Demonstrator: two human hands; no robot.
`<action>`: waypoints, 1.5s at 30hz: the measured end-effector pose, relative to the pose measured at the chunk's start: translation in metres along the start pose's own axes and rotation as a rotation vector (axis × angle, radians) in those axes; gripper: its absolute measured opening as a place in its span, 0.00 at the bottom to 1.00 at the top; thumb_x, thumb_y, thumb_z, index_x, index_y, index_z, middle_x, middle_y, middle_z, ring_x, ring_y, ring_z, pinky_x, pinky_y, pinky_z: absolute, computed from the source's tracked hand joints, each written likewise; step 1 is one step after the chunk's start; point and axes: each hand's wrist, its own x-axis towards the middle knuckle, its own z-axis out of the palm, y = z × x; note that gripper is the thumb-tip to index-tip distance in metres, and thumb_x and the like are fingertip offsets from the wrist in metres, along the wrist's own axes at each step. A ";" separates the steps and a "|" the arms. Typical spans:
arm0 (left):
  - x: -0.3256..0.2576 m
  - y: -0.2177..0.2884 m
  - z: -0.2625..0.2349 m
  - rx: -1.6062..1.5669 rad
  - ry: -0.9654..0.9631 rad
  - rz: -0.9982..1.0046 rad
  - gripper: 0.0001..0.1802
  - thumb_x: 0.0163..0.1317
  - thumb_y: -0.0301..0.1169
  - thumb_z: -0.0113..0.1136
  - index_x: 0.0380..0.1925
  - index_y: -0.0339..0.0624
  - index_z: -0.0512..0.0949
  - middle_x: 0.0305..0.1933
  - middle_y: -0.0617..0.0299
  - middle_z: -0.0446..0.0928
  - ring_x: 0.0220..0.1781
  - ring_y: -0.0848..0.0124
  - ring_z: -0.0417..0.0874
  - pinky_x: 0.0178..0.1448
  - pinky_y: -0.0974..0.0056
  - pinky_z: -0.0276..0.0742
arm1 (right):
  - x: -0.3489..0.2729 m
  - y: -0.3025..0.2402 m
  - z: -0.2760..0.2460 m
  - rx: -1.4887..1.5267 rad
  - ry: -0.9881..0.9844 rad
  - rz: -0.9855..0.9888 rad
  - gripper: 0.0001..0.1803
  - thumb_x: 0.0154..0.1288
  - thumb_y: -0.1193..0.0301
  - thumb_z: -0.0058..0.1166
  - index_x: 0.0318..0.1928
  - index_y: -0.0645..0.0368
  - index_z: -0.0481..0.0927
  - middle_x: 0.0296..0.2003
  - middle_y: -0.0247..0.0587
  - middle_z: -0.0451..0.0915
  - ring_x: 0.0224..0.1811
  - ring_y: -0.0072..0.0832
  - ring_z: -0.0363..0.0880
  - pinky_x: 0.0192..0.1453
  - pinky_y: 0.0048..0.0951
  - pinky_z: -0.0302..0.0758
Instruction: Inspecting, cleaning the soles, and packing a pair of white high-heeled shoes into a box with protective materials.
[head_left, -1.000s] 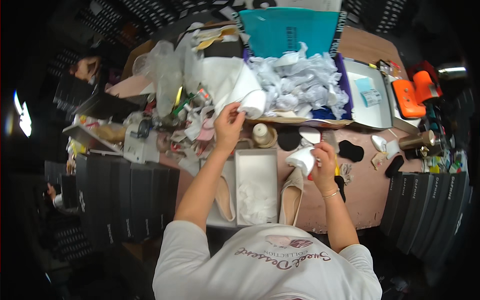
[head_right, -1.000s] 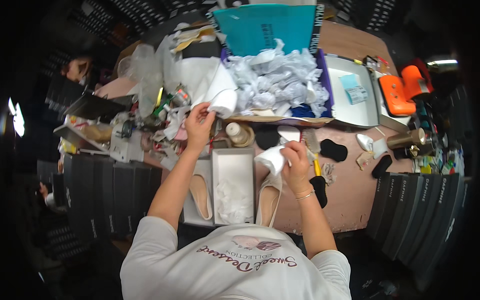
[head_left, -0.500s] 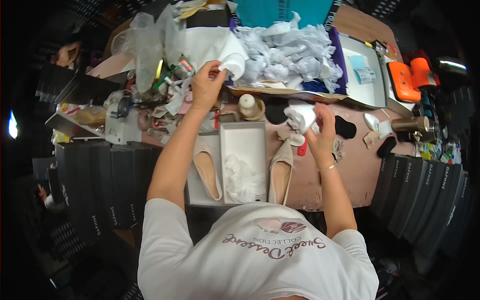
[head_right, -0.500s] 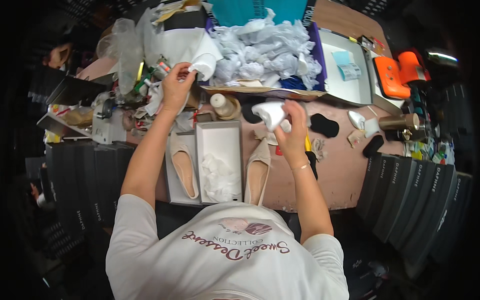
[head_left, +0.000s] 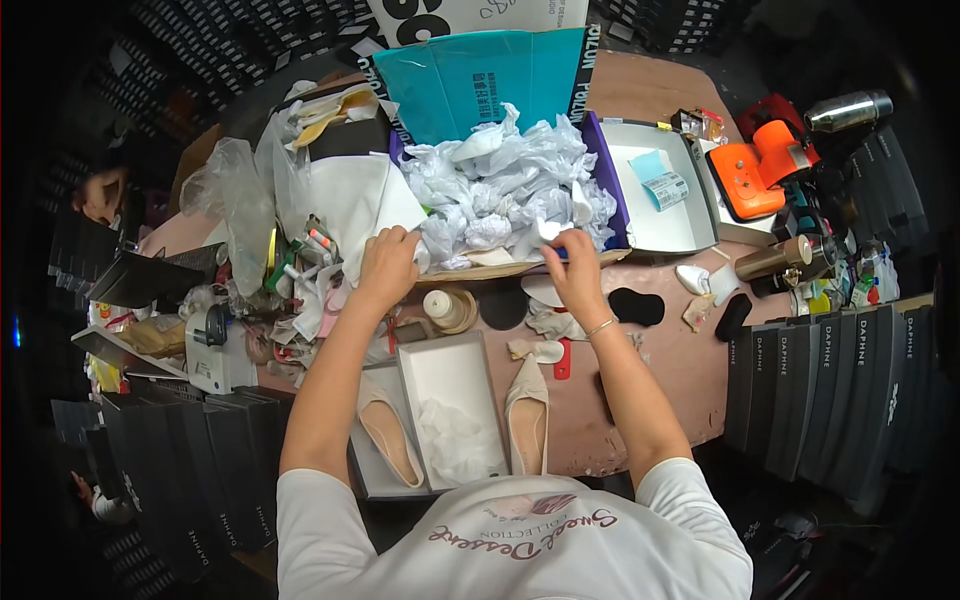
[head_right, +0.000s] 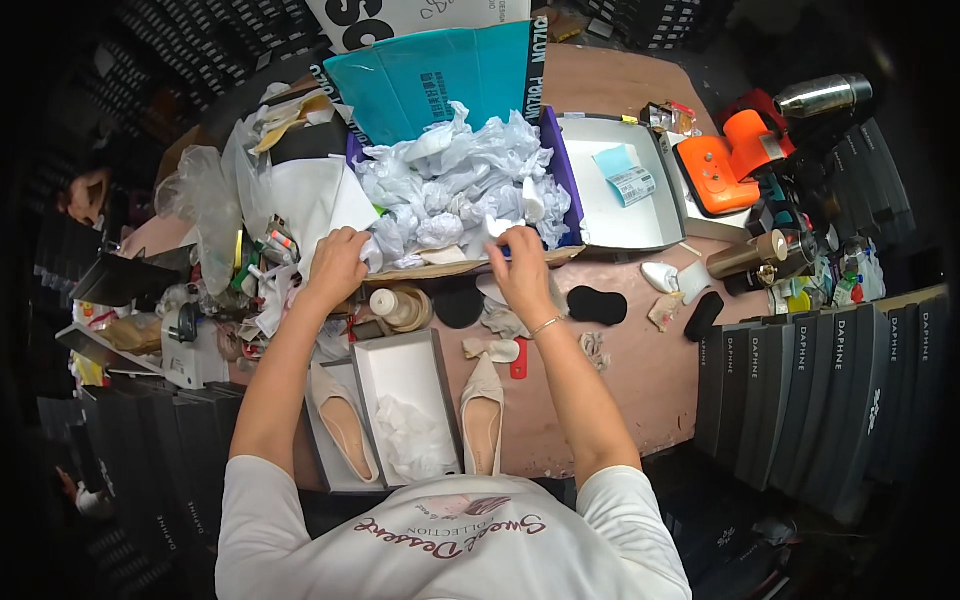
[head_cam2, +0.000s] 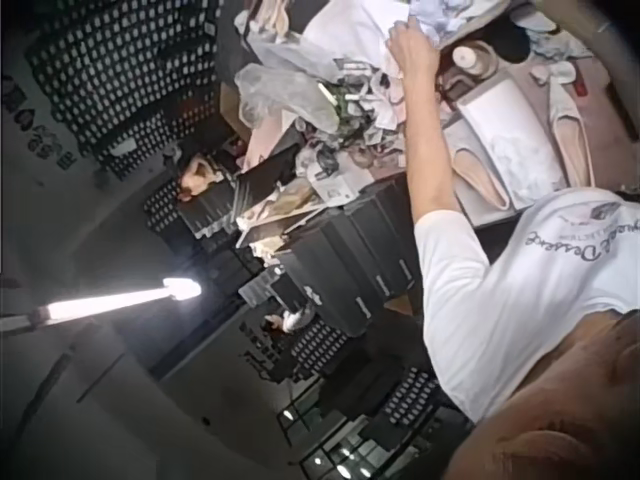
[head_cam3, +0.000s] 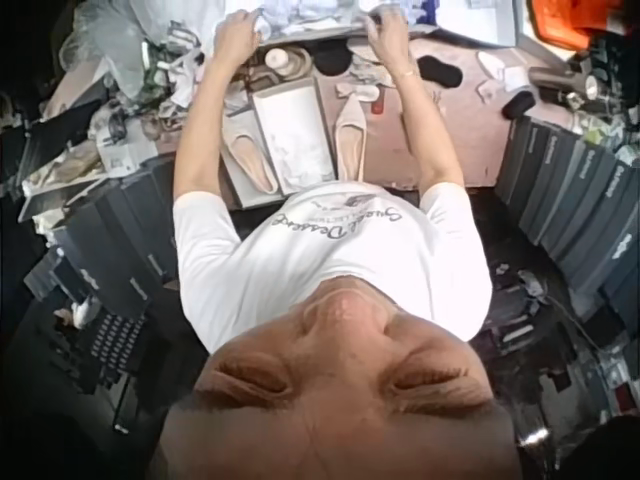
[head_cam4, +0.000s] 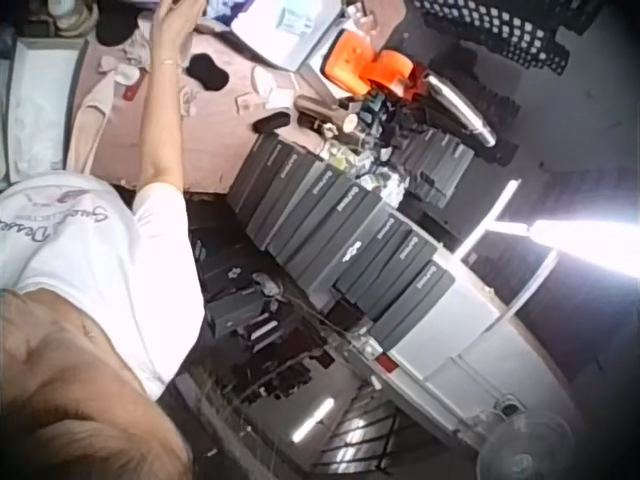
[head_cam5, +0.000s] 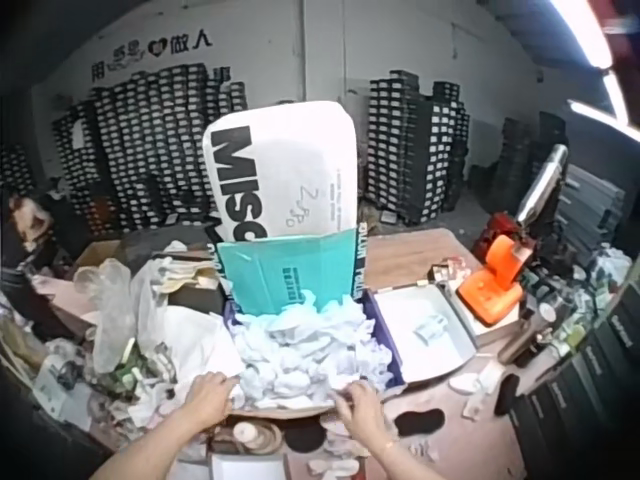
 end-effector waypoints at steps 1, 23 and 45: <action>0.001 0.004 -0.001 -0.064 0.032 -0.019 0.15 0.47 0.23 0.56 0.38 0.40 0.78 0.37 0.55 0.75 0.46 0.56 0.75 0.50 0.53 0.70 | 0.005 0.000 -0.007 -0.083 0.079 -0.003 0.17 0.57 0.70 0.61 0.45 0.63 0.75 0.43 0.50 0.74 0.49 0.49 0.72 0.53 0.40 0.69; -0.012 0.006 0.048 0.027 0.026 -0.128 0.12 0.57 0.34 0.57 0.36 0.39 0.80 0.48 0.55 0.76 0.60 0.60 0.70 0.70 0.40 0.48 | 0.047 0.024 0.010 -0.387 -0.389 0.089 0.13 0.55 0.64 0.61 0.34 0.61 0.80 0.39 0.44 0.79 0.47 0.42 0.74 0.50 0.42 0.71; -0.021 0.014 0.022 -0.372 0.287 -0.143 0.14 0.54 0.35 0.64 0.39 0.43 0.75 0.42 0.58 0.75 0.51 0.58 0.74 0.66 0.47 0.59 | 0.031 -0.037 -0.012 1.141 -0.261 0.703 0.18 0.64 0.71 0.56 0.53 0.60 0.72 0.44 0.33 0.80 0.43 0.20 0.79 0.43 0.24 0.76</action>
